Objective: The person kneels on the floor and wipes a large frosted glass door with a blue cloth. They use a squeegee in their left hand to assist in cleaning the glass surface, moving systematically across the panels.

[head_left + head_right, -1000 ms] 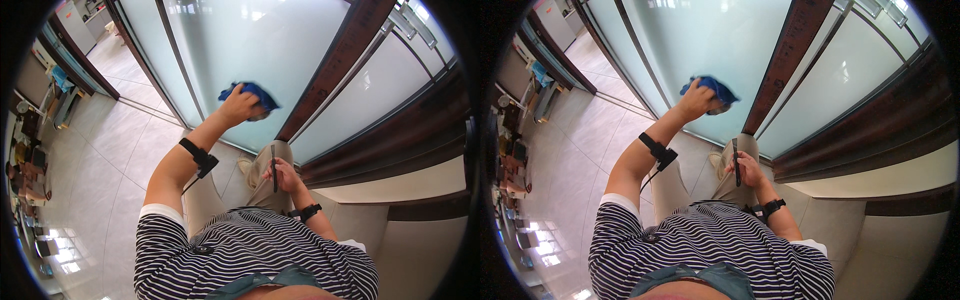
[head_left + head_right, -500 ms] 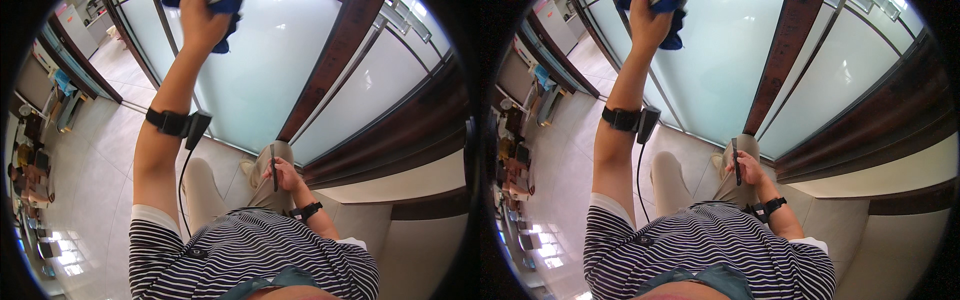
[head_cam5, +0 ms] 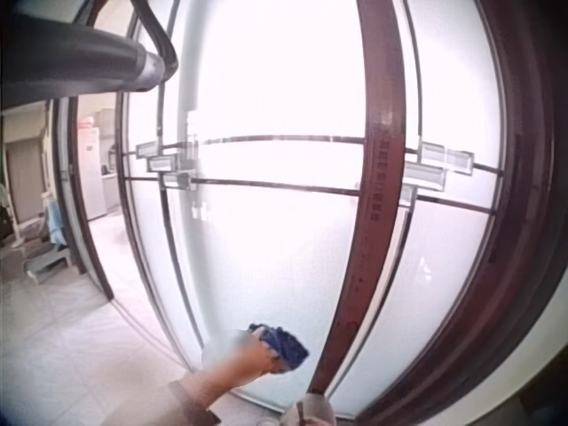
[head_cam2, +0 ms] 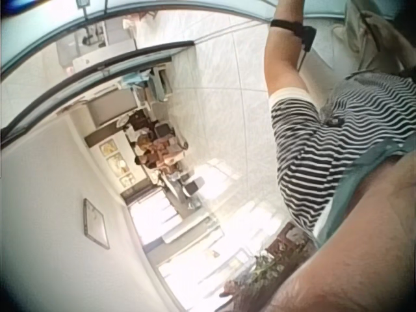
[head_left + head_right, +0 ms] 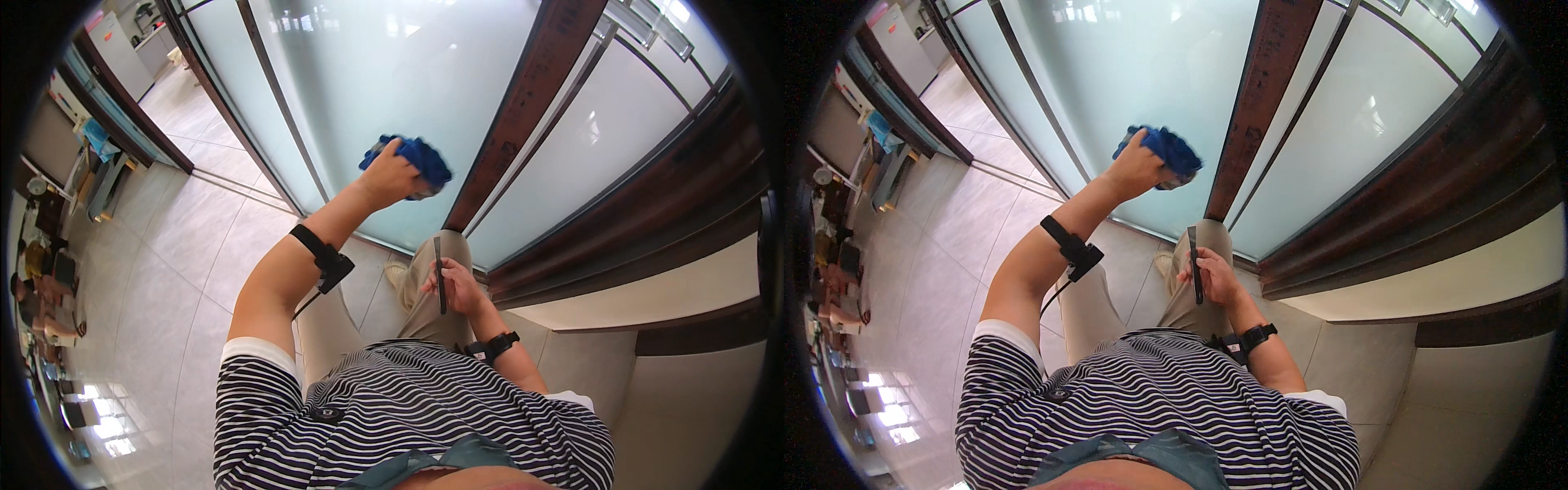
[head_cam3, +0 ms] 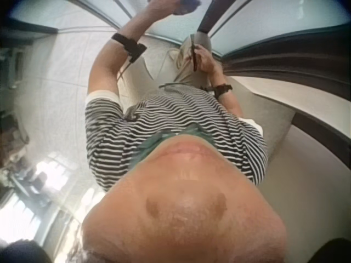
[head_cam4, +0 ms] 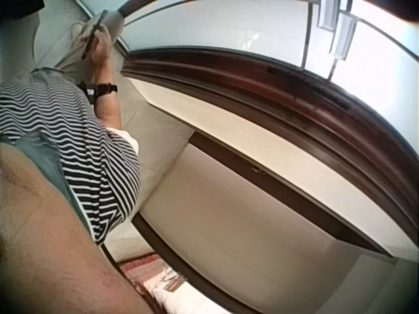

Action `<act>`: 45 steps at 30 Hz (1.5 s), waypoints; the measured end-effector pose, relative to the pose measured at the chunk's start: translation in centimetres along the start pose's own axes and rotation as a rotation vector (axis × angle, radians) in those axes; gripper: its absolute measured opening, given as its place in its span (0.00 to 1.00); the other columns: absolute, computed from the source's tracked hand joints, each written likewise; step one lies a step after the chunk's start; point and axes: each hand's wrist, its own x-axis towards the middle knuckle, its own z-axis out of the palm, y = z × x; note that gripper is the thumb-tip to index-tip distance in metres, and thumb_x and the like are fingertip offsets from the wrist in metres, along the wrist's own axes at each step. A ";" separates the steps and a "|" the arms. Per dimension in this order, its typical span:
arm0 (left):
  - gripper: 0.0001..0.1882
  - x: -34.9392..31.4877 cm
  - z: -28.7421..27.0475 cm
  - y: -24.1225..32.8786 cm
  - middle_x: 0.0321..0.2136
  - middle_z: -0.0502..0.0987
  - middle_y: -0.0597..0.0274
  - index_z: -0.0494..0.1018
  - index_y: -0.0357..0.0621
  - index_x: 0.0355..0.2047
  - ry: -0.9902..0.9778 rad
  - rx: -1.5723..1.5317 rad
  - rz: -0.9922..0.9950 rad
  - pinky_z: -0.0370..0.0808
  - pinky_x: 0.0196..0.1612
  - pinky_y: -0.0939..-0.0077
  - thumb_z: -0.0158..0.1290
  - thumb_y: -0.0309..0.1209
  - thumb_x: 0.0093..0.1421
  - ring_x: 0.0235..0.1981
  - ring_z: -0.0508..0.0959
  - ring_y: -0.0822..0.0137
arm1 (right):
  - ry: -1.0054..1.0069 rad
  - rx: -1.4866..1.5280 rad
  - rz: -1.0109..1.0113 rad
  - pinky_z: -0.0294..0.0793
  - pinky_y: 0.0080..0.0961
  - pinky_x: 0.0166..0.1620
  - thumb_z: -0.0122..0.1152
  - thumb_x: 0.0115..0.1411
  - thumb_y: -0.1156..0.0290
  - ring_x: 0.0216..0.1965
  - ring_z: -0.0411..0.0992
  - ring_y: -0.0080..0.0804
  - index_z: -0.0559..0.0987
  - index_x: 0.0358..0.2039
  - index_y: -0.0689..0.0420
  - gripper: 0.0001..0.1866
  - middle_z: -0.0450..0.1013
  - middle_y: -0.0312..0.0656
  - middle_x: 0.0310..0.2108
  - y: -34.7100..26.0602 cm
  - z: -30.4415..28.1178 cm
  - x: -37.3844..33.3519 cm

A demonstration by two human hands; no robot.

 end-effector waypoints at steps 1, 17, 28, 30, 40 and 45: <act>0.15 -1.9 1.5 0.3 0.34 0.76 0.76 0.79 0.76 0.38 0.030 -0.006 -0.018 0.62 0.57 0.52 0.50 0.34 0.57 0.44 0.74 0.71 | 0.000 -0.007 -0.001 0.73 0.30 0.42 0.44 0.65 0.71 0.39 0.76 0.40 0.71 0.48 0.57 0.13 0.73 0.41 0.33 -0.1 0.0 0.1; 0.20 -8.9 -2.8 -17.6 0.43 0.77 0.62 0.71 0.43 0.49 1.214 -0.806 -1.440 0.72 0.47 0.75 0.60 0.38 0.61 0.42 0.76 0.69 | 0.055 0.004 0.031 0.74 0.30 0.41 0.41 0.65 0.72 0.38 0.77 0.43 0.71 0.47 0.60 0.13 0.73 0.42 0.30 -0.4 0.3 0.1; 0.34 -11.1 14.3 -2.6 0.56 0.71 0.60 0.61 0.48 0.60 1.259 -1.623 -2.208 0.69 0.58 0.57 0.47 0.58 0.64 0.54 0.73 0.58 | -0.019 0.081 0.044 0.76 0.29 0.38 0.41 0.65 0.74 0.38 0.78 0.45 0.72 0.47 0.59 0.13 0.74 0.44 0.31 -0.5 0.8 0.5; 0.40 -8.2 16.2 3.1 0.58 0.69 0.55 0.60 0.47 0.62 1.010 -1.965 -2.433 0.67 0.60 0.50 0.40 0.66 0.62 0.57 0.71 0.54 | -0.021 0.078 0.039 0.76 0.30 0.40 0.42 0.65 0.73 0.38 0.78 0.44 0.72 0.47 0.59 0.13 0.74 0.43 0.31 -0.7 0.8 0.5; 0.30 -2.7 9.6 8.4 0.42 0.79 0.55 0.73 0.42 0.44 0.655 -2.627 -1.743 0.75 0.53 0.51 0.32 0.55 0.70 0.45 0.79 0.55 | -0.125 0.326 -0.070 0.70 0.45 0.55 0.47 0.65 0.68 0.39 0.72 0.35 0.73 0.49 0.57 0.14 0.71 0.39 0.31 0.1 -0.1 0.3; 0.30 -7.1 9.8 -0.9 0.39 0.80 0.56 0.72 0.44 0.44 0.962 -2.198 -2.176 0.73 0.51 0.43 0.39 0.59 0.66 0.40 0.80 0.52 | -0.064 0.254 -0.026 0.70 0.47 0.55 0.45 0.67 0.68 0.38 0.73 0.37 0.72 0.49 0.57 0.14 0.71 0.40 0.30 -0.2 0.1 0.4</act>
